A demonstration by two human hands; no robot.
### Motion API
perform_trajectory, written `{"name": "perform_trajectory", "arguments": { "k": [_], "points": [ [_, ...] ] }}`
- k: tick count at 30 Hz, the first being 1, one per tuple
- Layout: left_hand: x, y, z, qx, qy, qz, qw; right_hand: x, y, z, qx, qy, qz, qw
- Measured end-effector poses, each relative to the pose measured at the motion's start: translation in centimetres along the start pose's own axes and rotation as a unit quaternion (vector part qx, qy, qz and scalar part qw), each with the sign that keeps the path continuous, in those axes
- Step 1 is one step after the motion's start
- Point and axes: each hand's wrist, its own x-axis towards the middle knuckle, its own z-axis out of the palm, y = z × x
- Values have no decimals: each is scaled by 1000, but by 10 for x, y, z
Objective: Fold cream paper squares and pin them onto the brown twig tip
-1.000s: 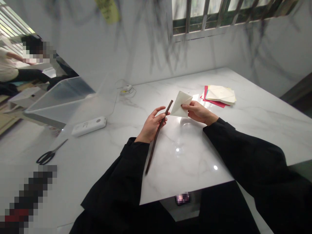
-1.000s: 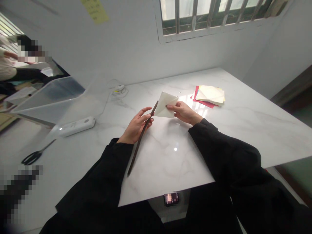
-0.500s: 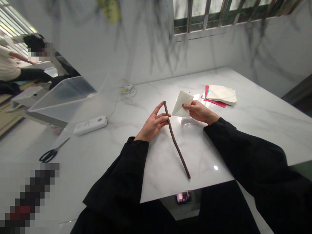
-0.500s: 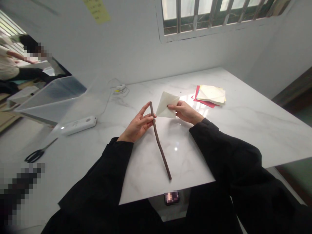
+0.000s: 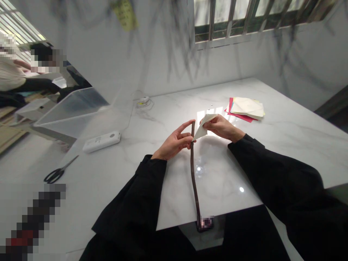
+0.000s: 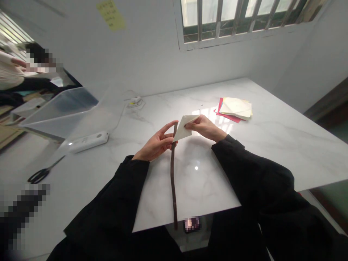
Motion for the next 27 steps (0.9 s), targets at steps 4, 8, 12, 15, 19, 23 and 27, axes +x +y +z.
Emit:
{"name": "perform_trajectory", "arguments": {
  "k": [4, 8, 12, 15, 19, 23, 27],
  "points": [
    [-1, 1, 1, 17, -29, -2, 999, -1, -5, 2, -19, -7, -5, 1000],
    [-1, 2, 3, 26, -41, 1, 999, -2, -10, 5, -36, -19, -10, 999],
    [-1, 3, 4, 19, -47, 6, 999, -3, -12, 7, -45, -21, -15, 999],
    [-1, 3, 3, 14, -61, 9, 998, -4, -12, 8, -41, -19, -12, 999],
    [-1, 2, 1, 14, -88, 20, 996, -4, -13, 10, -38, -22, -7, 999],
    [0, 1, 0, 17, -95, 28, 995, -4, -14, 11, -33, -23, -17, 999],
    [0, 1, 2, 16, -90, 27, 995, -4, -13, 10, -29, -30, -22, 999]
  ]
}}
